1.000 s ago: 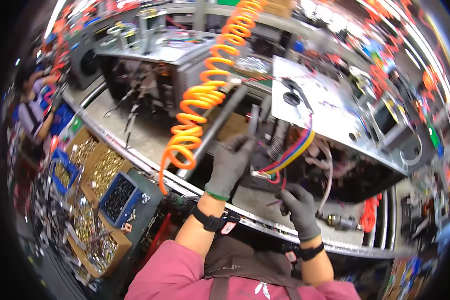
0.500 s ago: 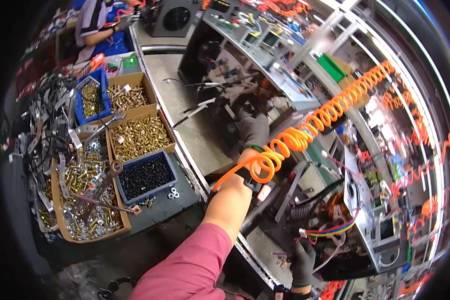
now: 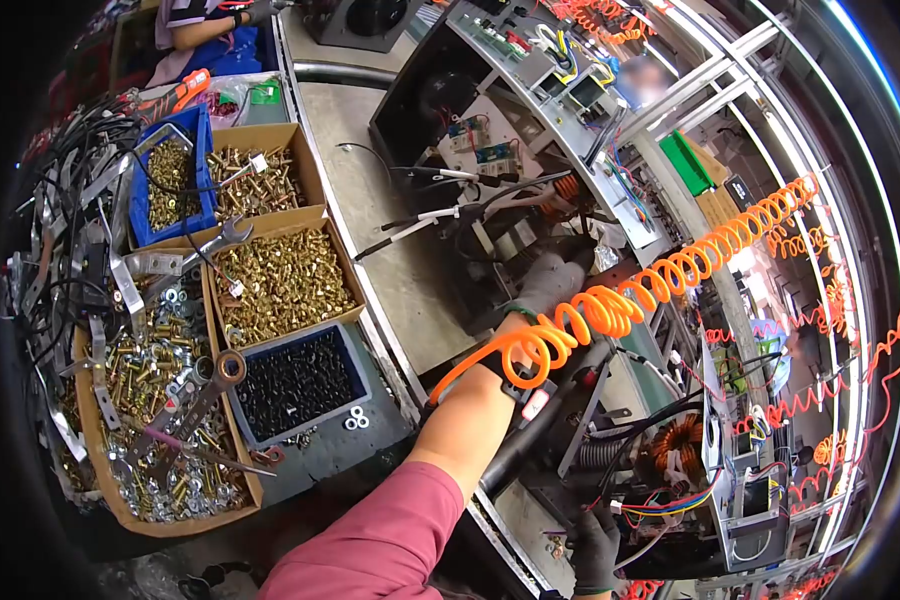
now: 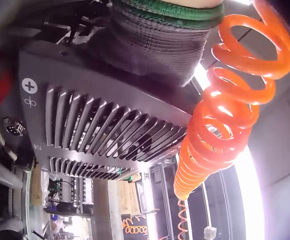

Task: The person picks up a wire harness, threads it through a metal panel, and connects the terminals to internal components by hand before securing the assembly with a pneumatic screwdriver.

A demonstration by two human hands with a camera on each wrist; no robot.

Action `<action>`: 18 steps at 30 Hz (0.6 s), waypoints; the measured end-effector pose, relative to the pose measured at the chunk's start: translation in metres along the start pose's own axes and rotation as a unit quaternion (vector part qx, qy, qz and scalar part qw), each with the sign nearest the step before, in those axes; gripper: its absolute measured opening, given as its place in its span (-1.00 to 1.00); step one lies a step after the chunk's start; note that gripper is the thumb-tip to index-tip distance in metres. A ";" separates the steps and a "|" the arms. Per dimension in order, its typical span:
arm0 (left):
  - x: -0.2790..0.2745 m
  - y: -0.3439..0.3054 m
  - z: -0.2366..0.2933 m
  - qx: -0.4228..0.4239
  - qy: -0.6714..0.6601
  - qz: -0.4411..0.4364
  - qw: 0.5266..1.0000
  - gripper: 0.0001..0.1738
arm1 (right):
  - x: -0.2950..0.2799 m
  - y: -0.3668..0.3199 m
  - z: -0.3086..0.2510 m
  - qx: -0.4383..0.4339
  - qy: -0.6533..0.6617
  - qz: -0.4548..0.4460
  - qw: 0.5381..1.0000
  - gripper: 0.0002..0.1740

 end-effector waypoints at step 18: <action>-0.005 -0.014 0.010 0.090 0.001 0.055 0.994 -0.60 | 0.003 -0.011 -0.006 -0.011 -0.021 0.028 0.999 -0.79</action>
Point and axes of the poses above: each hand's wrist, its own y-axis towards the middle knuckle, its own x-axis out of the palm, z = x × y, the point moved 5 cm from there along y, towards the middle knuckle, and after that the axes turned 3 degrees about x, right-handed, at the moved point
